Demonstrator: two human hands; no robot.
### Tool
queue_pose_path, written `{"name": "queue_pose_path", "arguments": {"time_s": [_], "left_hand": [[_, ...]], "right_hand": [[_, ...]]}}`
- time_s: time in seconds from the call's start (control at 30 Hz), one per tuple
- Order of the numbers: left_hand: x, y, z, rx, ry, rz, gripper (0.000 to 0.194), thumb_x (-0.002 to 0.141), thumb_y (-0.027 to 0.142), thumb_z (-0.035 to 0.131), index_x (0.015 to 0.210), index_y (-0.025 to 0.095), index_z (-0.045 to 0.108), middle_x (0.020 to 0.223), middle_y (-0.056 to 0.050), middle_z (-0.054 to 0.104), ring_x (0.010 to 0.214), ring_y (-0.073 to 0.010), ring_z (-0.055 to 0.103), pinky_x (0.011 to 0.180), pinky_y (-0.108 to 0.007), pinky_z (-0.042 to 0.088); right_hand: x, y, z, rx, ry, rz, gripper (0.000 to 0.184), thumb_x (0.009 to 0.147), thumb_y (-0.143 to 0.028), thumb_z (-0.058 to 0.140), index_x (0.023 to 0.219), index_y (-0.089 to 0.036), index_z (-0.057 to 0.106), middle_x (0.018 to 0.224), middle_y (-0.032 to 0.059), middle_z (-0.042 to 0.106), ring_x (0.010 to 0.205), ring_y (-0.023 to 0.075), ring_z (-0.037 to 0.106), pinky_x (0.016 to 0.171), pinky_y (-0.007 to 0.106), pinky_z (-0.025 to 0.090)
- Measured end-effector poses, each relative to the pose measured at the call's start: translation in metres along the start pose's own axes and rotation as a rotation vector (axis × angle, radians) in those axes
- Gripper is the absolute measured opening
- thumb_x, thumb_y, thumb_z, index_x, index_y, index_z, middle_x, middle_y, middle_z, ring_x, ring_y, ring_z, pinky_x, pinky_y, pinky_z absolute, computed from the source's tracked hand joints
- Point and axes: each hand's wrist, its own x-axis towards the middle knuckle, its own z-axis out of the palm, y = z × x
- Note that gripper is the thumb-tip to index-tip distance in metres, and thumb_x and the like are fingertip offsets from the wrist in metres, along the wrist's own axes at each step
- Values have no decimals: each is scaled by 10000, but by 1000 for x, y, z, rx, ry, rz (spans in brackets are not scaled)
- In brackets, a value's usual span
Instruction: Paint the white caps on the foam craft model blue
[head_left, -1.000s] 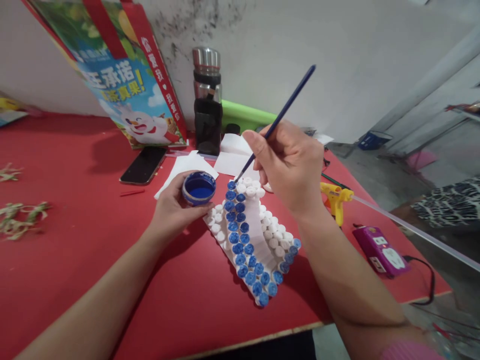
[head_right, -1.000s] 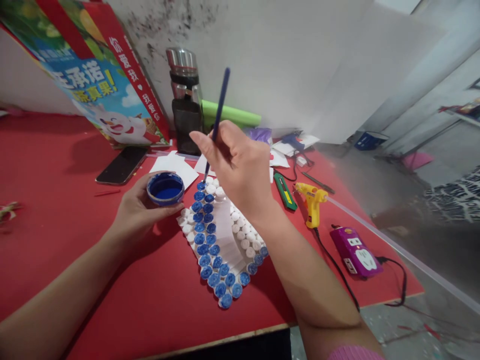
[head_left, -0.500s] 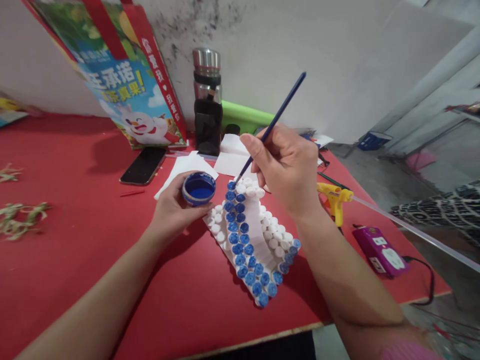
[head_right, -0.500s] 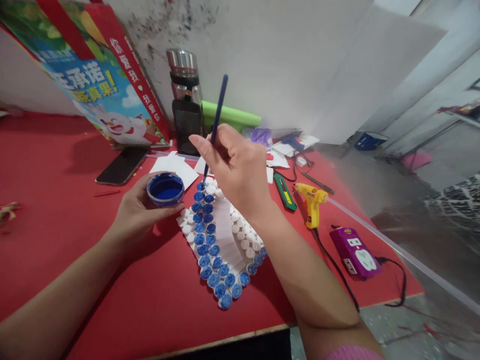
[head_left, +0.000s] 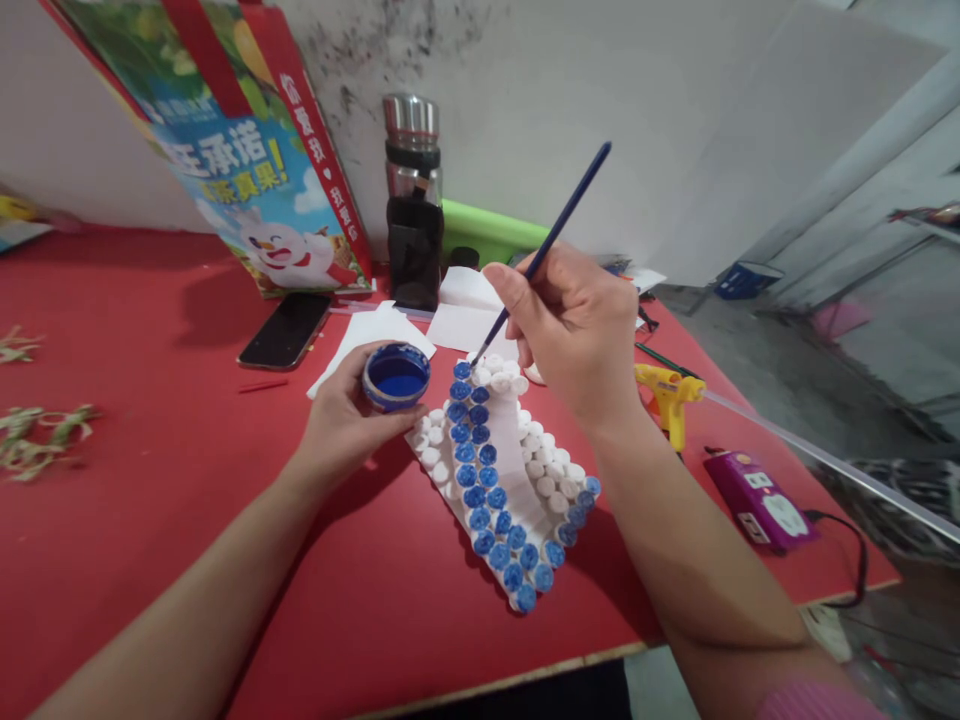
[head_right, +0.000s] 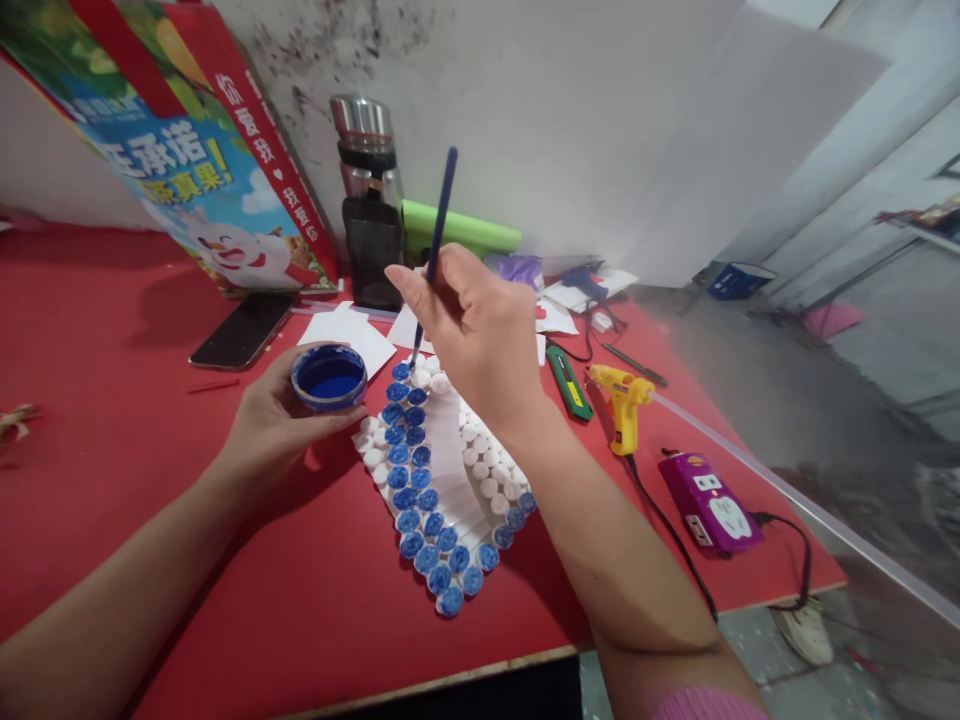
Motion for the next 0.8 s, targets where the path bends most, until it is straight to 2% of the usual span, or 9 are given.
{"name": "queue_pose_path", "arguments": {"time_s": [0.23,0.33,0.5,0.8], "left_hand": [[0,1,0,11,0,6,705,665,405,1084,1275,272,755,1352,-102,795,1336,-421,740,1207,-578,597],[0,1,0,6,2,4,711,661,399,1084,1277,268,754,1372,-103,788,1352,-419,730,1223,-572,583],[-1,1,1,-1,-2,-12,741,668,386,1074,1318,245,746,1388,-117,786,1356,-430,724,1217,-591,579],[1,0,-1,27,-4,16,702,664,367,1069,1283,248,758,1340,-103,801,1309,-414,752,1181,-568,612]], "right_hand": [[-1,0,2,-3,7,-11,370,1095,-543,715,853,-279,622,681,-31,576,648,158,628,570,312,556],[-2,-1,3,-8,-9,-11,392,1091,-596,701,868,-278,644,659,-30,586,639,157,623,556,304,558],[-3,-4,3,-2,-4,-42,476,1085,-622,702,784,-267,605,616,-42,552,605,136,594,538,283,545],[-1,-3,1,8,24,-20,451,1088,-652,676,858,-264,664,652,-43,556,646,143,661,576,282,594]]}}
